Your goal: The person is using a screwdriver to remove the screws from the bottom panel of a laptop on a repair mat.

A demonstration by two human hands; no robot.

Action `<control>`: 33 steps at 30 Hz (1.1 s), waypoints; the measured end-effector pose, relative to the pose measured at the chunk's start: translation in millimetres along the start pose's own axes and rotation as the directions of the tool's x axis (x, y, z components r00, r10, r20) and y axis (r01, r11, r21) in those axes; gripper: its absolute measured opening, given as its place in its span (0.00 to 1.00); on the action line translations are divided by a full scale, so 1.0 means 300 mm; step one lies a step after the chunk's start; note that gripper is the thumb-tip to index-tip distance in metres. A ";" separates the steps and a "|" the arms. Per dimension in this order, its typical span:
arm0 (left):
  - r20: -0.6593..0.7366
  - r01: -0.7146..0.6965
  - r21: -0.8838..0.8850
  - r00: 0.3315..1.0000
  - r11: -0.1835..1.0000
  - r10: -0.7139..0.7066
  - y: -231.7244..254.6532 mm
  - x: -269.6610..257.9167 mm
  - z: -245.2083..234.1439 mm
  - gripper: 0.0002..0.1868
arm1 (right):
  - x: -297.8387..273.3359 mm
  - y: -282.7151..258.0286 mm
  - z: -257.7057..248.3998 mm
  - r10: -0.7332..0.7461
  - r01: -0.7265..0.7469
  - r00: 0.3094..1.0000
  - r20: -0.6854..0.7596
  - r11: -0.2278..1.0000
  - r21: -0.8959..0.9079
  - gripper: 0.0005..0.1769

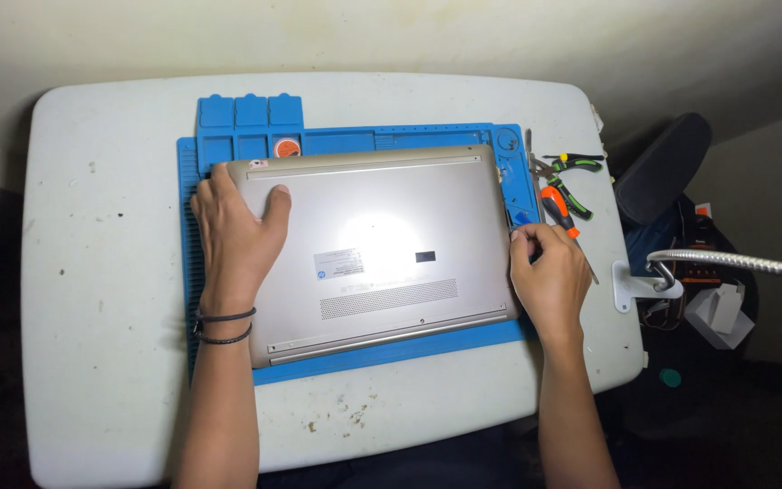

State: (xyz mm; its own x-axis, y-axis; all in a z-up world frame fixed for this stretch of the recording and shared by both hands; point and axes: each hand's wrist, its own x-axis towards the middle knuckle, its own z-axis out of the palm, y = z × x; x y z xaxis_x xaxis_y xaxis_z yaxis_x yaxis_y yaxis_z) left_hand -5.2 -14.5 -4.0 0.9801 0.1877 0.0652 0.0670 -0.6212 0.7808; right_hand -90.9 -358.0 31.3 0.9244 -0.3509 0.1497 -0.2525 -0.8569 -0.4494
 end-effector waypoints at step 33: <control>-0.168 -0.098 0.266 0.975 0.959 0.147 -0.033 -0.037 0.068 0.41 | 0.212 0.222 0.083 -0.112 0.120 0.993 0.050 0.809 -0.576 0.18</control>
State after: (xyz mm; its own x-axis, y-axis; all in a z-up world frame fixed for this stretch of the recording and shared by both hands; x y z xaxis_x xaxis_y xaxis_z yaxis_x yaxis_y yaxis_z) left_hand -13.0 -25.9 -25.0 0.9337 0.2199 0.2827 0.0177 -0.8166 0.5769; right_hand -41.7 -427.8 -11.1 0.9598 -0.2339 0.1551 -0.2582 -0.9525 0.1617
